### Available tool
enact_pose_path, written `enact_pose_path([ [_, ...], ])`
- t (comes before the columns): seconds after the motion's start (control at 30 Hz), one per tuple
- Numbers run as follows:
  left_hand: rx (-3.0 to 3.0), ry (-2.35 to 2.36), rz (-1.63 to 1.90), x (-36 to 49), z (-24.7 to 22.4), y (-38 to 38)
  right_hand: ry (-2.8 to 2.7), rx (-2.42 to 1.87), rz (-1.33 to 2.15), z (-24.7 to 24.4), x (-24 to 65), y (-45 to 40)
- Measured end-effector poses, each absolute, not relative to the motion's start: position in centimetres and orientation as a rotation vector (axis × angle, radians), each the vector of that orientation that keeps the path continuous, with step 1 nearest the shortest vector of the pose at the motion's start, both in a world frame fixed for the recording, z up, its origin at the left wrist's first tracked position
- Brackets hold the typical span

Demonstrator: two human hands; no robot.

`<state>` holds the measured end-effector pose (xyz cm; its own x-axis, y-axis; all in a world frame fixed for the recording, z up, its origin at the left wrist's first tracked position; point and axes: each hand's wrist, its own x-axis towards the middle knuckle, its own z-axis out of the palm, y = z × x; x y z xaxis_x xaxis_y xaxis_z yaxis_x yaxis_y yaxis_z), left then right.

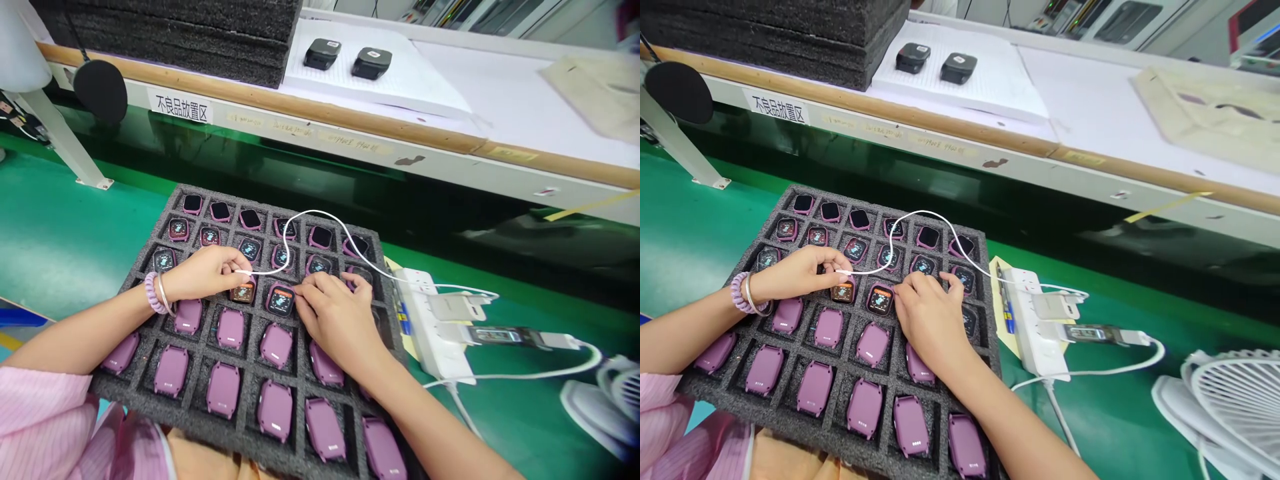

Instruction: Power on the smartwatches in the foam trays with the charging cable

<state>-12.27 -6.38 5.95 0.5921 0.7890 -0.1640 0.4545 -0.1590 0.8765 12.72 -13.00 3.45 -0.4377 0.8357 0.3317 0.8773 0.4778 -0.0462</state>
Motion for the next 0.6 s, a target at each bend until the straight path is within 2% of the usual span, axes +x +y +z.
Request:
enact_pose_path([
  [0.17,1.818,1.105,0.544,-12.4,6.5,-6.4,-2.425,-1.427,-0.225,3.5,12.5,-13.1],
  [0.27,1.837,1.230,0.891,-14.0,8.4,-6.3,-2.432,-1.439,-0.329,4.1,11.9,-13.2],
  [0.37,1.709,1.340,1.333,-17.3,10.2,-6.5,-2.378,-1.525,-0.578,5.2,12.0,-13.3],
  [0.43,1.617,1.370,1.437,-20.0,10.5,-7.2,-2.265,-1.574,-0.649,5.8,13.1,-13.9],
  [0.5,1.587,1.490,1.363,-22.6,9.6,-8.3,-2.127,-1.598,-0.502,6.0,15.0,-15.2],
  [0.6,1.514,1.627,1.107,-25.0,6.7,-10.3,-1.761,-1.747,-0.034,5.0,18.0,-18.6],
])
